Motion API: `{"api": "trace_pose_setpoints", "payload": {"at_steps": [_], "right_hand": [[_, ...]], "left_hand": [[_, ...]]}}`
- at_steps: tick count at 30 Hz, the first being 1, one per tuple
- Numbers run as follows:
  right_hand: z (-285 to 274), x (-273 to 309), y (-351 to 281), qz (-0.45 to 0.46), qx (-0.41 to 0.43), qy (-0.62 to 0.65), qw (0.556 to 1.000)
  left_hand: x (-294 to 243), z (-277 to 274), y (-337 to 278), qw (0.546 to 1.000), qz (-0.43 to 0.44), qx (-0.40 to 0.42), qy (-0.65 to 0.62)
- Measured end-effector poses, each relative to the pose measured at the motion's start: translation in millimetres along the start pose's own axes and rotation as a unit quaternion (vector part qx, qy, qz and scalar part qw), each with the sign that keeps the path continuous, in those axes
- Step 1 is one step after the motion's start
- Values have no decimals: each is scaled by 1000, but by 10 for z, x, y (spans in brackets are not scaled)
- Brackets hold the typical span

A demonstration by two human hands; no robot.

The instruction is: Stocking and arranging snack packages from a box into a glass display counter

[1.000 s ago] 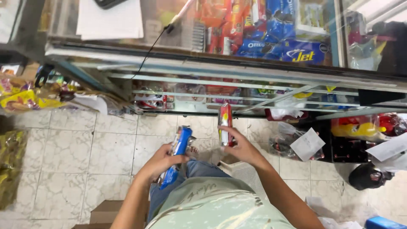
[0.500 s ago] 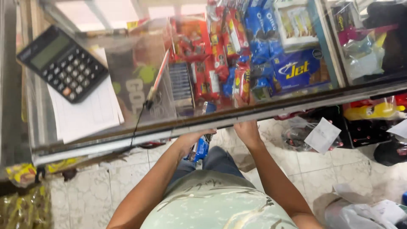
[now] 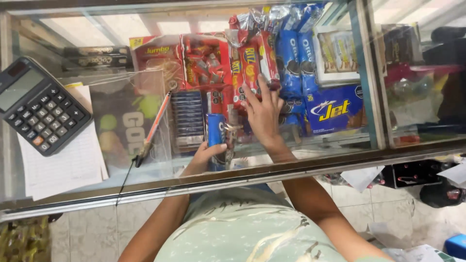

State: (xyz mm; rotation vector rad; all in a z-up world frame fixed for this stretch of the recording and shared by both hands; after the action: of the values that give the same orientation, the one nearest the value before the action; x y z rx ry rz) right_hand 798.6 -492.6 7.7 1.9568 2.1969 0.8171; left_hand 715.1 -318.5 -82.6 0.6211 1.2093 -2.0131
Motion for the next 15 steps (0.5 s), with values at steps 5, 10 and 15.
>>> {"api": "trace_pose_setpoints", "payload": {"at_steps": [5, 10, 15], "right_hand": [[-27, -141, 35, -11, 15, 49, 999], [-107, -230, 3, -94, -35, 60, 993], [239, -272, 57, -116, -57, 46, 991]], "left_hand": [[-239, 144, -114, 997, 39, -48, -55], [-194, 77, -24, 992, 105, -51, -46], [-297, 231, -35, 987, 135, -56, -62]]}}
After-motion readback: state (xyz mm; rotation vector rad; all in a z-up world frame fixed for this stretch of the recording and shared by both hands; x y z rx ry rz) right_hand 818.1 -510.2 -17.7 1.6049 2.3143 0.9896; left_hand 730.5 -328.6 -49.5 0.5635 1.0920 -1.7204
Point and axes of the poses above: each hand's wrist, its own y-axis towards the middle knuckle, its own z-axis out of the palm, x = y × z, the point moved 10 cm from there along y, towards the middle knuckle, and after that the axes turned 2 degrees about z, right-handed, at the moved point
